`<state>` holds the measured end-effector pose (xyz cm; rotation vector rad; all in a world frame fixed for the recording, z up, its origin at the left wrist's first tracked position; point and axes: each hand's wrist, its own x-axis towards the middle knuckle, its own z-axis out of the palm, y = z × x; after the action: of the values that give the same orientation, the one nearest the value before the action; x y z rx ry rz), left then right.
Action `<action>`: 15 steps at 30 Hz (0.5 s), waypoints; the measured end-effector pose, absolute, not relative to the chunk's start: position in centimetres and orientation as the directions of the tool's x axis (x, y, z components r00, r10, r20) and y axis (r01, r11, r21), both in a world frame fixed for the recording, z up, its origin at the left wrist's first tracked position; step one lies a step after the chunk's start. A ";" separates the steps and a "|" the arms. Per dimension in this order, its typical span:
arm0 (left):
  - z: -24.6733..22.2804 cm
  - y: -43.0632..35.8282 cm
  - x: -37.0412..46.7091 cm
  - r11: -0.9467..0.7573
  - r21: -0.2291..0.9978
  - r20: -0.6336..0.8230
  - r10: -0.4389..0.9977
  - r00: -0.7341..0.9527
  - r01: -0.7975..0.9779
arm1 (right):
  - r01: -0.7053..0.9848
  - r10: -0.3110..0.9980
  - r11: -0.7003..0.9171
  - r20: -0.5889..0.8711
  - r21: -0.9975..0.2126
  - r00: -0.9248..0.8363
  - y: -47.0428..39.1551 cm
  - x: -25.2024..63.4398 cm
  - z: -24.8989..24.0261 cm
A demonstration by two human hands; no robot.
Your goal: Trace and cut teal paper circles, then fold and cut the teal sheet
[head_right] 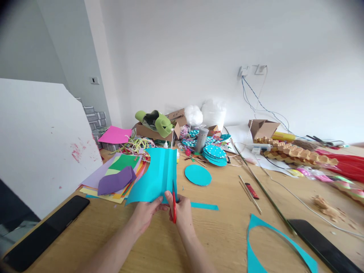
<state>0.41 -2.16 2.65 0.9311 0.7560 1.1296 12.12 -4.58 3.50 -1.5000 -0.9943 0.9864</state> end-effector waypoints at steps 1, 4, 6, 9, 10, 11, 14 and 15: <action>2.6 -2.1 0.4 0.149 0.902 -0.040 0.963 0.266 -0.404 | 0.093 0.945 -0.115 -0.080 -0.989 0.317 -4.6 12.1 3.5; 2.5 -2.2 0.4 0.133 0.905 -0.027 0.966 0.257 -0.405 | 0.083 0.945 -0.124 -0.092 -0.989 0.313 -4.6 12.1 3.5; 2.6 -2.3 0.5 0.129 0.907 -0.022 0.965 0.263 -0.400 | 0.076 0.946 -0.124 -0.095 -0.989 0.311 -4.6 12.2 3.6; 2.9 -2.5 0.6 0.142 0.913 -0.030 0.958 0.284 -0.383 | 0.089 0.943 -0.109 -0.075 -0.990 0.325 -4.6 12.4 3.8; 2.9 -2.6 0.7 0.146 0.915 -0.033 0.956 0.290 -0.376 | 0.095 0.939 -0.112 -0.074 -0.989 0.335 -4.6 12.4 3.9; 2.9 -2.7 0.7 0.146 0.918 -0.034 0.955 0.294 -0.369 | 0.097 0.936 -0.116 -0.076 -0.989 0.343 -4.6 12.5 3.9; 2.6 -2.6 0.7 0.132 0.928 -0.031 0.959 0.280 -0.348 | 0.088 0.932 -0.122 -0.083 -0.989 0.353 -4.6 12.6 3.9; 2.4 -2.5 0.7 0.126 0.932 -0.030 0.961 0.273 -0.341 | 0.086 0.932 -0.117 -0.080 -0.989 0.352 -4.5 12.6 3.8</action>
<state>0.67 -2.50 2.39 1.0010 0.7915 1.1086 12.58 -4.54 3.84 -1.5075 -0.9646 0.9583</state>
